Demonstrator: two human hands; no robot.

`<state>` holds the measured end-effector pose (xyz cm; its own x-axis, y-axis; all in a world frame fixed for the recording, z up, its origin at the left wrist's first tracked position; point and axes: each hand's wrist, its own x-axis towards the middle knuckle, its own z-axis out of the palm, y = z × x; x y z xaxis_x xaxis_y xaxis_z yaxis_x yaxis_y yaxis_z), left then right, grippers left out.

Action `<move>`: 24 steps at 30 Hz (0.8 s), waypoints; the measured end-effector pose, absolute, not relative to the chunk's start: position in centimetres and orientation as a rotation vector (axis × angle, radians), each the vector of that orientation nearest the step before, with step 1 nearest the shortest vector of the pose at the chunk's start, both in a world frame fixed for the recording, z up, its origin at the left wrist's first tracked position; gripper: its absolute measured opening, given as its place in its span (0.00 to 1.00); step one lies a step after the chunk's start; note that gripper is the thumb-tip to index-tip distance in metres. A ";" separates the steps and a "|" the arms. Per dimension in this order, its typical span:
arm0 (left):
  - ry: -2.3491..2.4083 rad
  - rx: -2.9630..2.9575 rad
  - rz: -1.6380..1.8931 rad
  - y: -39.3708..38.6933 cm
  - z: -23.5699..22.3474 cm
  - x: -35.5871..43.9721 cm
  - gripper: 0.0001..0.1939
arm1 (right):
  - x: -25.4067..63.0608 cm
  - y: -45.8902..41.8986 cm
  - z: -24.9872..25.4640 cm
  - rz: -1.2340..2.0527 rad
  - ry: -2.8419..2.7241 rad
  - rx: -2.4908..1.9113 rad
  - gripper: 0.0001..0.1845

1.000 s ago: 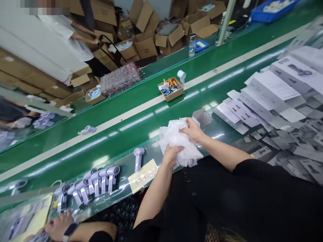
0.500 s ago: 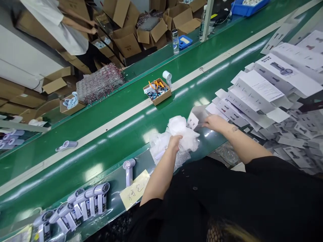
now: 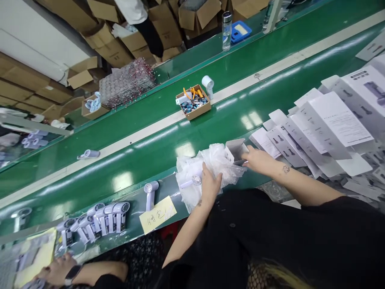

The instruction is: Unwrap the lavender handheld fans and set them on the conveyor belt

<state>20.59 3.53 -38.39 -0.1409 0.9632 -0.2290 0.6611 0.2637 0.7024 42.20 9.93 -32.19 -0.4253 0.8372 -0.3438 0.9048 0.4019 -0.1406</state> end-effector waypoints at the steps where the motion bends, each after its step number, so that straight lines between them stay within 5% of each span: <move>1: 1.864 1.627 0.542 2.9 -38.0 20.6 0.35 | 42.5 9.9 -32.4 -0.511 2.447 1.533 0.13; 5: 1.525 2.193 0.235 1.8 -37.4 20.4 0.21 | 43.7 9.7 -33.3 -0.614 2.490 1.605 0.19; 8: 1.683 2.158 0.394 1.6 -37.0 15.6 0.18 | 44.5 9.4 -32.8 -0.618 2.575 1.638 0.28; 11: 2.277 1.763 0.585 0.5 -36.4 5.7 0.17 | 44.3 8.1 -30.5 -0.521 2.571 1.797 0.29; 16: 2.661 0.844 -0.025 -1.7 -38.8 -8.7 0.29 | 39.8 4.1 -26.5 -0.375 2.690 2.108 0.17; 20: 2.477 0.871 -0.031 -2.9 -40.8 -11.7 0.19 | 35.3 0.8 -26.7 -1.061 2.575 1.942 0.16; 24: 2.387 0.804 0.274 -3.6 -39.4 -10.4 0.19 | 31.6 -2.3 -30.1 -2.124 1.836 1.721 0.19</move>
<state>-10.44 -3.55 -39.38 -0.6377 0.6058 -0.4758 0.4824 0.7956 0.3666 31.60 -2.30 -30.08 -0.4454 0.6770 -0.5859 0.4820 -0.3702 -0.7941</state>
